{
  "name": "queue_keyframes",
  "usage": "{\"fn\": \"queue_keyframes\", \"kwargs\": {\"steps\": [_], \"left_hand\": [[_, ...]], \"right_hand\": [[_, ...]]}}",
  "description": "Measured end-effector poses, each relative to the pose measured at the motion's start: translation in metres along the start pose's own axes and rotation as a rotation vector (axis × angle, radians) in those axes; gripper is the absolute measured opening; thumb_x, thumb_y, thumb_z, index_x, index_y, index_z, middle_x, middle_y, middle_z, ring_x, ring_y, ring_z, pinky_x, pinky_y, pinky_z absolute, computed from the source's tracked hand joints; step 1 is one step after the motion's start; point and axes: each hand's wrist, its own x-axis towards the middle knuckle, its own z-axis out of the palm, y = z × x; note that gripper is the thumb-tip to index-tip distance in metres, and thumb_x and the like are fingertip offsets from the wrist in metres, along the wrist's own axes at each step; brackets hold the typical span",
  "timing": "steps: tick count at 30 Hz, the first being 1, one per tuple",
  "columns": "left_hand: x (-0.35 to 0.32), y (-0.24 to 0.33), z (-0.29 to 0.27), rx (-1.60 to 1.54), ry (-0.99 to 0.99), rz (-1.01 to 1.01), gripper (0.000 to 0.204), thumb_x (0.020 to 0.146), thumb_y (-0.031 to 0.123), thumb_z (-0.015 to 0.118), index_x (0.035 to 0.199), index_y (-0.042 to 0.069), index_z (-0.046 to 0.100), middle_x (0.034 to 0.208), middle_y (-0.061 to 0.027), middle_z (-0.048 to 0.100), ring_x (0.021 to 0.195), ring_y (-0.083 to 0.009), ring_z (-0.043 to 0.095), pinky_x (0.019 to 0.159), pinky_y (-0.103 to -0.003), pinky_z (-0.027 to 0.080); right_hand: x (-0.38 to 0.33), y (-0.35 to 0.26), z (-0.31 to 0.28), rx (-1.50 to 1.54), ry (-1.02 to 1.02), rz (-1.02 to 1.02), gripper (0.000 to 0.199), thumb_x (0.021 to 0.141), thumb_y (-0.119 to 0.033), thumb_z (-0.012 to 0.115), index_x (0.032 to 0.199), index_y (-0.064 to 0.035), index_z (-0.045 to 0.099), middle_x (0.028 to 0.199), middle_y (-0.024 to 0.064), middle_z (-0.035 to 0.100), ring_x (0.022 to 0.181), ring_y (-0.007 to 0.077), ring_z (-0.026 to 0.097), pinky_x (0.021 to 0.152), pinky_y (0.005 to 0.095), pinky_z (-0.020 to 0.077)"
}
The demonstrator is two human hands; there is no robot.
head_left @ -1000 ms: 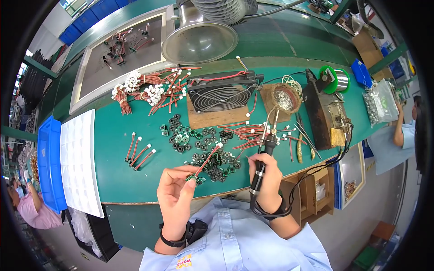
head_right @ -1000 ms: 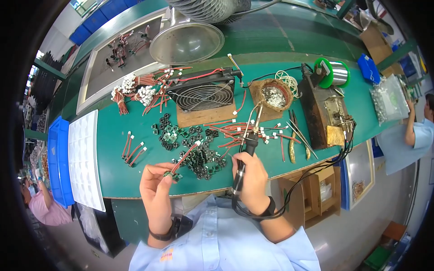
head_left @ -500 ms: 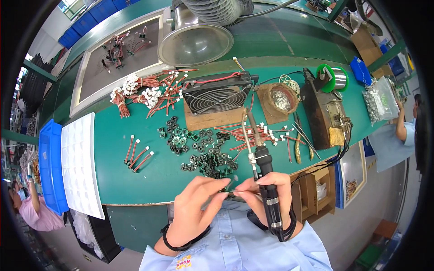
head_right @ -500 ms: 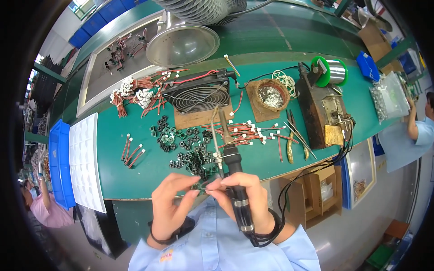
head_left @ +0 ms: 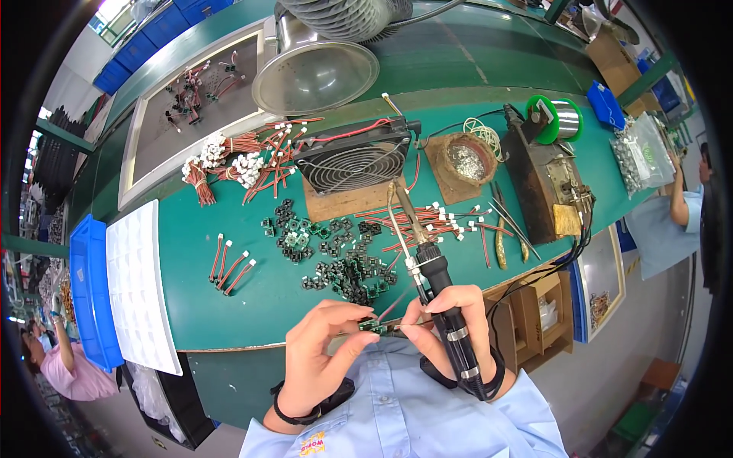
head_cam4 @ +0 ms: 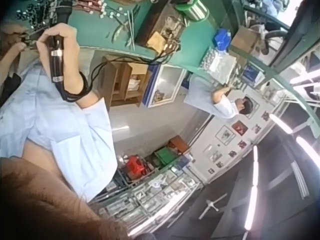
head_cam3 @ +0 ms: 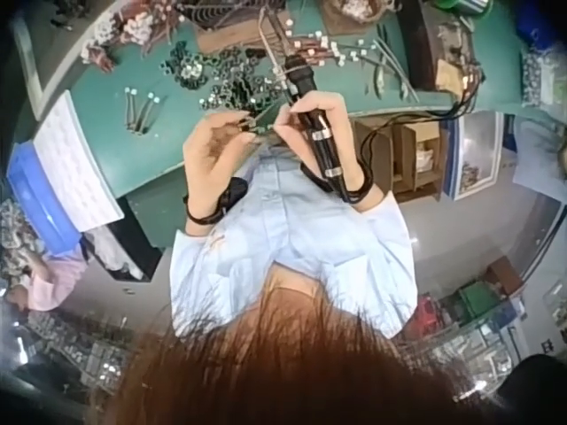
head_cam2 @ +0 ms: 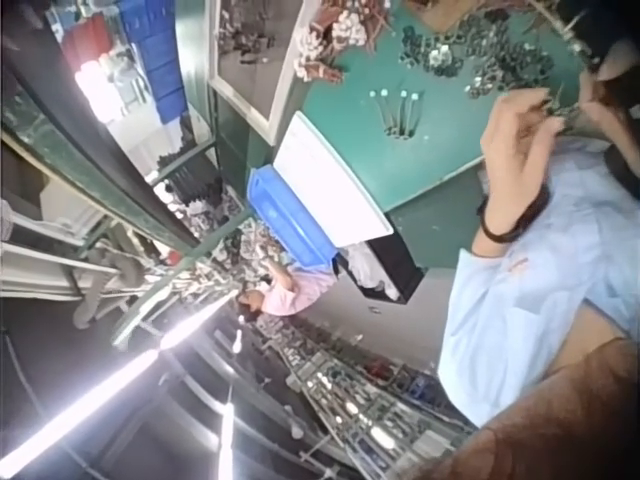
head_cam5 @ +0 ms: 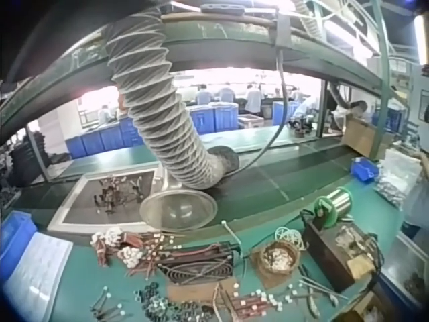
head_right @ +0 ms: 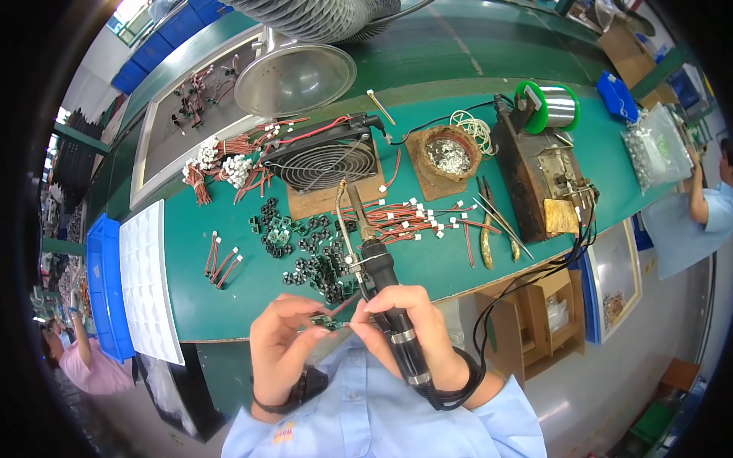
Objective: Soldering wires to small electronic components at an assembly workbench.
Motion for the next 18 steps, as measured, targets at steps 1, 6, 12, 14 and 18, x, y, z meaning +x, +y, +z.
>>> {"fn": "queue_keyframes", "kwargs": {"steps": [1,6,12,14,18], "left_hand": [[-0.002,-0.001,0.000,-0.195,0.025,-0.109,0.021,0.079,-0.002,0.063,0.100,-0.002,0.058,0.094,-0.0106,0.057,0.079,-0.0186,0.062,0.066,-0.029,0.051],[-0.002,0.002,-0.003,-0.387,0.034,-0.252,0.023,0.076,-0.005,0.061,0.098,-0.002,0.054,0.096,-0.0132,0.055,0.080,-0.0204,0.059,0.066,-0.032,0.051],[0.002,-0.009,0.002,-0.717,-0.003,-0.287,0.022,0.080,0.009,0.065,0.096,0.000,0.054,0.089,-0.0103,0.054,0.078,-0.0190,0.055,0.070,-0.031,0.046],[0.002,-0.011,0.001,-0.778,-0.008,-0.310,0.023,0.080,0.013,0.066,0.095,0.000,0.053,0.087,-0.0094,0.054,0.077,-0.0184,0.054,0.070,-0.031,0.045],[0.001,-0.023,-0.005,-1.023,-0.222,-0.296,0.021,0.085,0.009,0.060,0.105,0.001,0.057,0.098,-0.0097,0.056,0.093,-0.0182,0.055,0.082,-0.031,0.043]], "right_hand": [[0.000,0.000,-0.001,0.037,-0.001,0.020,0.041,0.079,0.008,0.062,0.105,-0.0068,0.034,0.078,0.0106,0.057,0.068,0.0106,0.056,0.059,0.0223,0.0473],[0.000,-0.004,0.000,0.113,-0.026,0.048,0.041,0.079,0.007,0.062,0.105,-0.0076,0.033,0.079,0.0115,0.058,0.068,0.0103,0.056,0.058,0.0222,0.0465],[0.001,-0.011,0.007,0.102,-0.060,-0.009,0.042,0.078,0.006,0.064,0.104,-0.0066,0.034,0.079,0.0115,0.059,0.068,0.0107,0.058,0.057,0.0227,0.0468],[0.003,-0.014,0.008,0.090,-0.063,-0.028,0.042,0.077,0.006,0.064,0.104,-0.0063,0.034,0.079,0.0114,0.060,0.068,0.0109,0.058,0.057,0.0228,0.0470],[0.006,-0.017,0.010,0.067,-0.051,-0.074,0.040,0.076,0.004,0.067,0.102,-0.0046,0.037,0.079,0.0109,0.060,0.068,0.0123,0.061,0.056,0.0233,0.0477]]}}
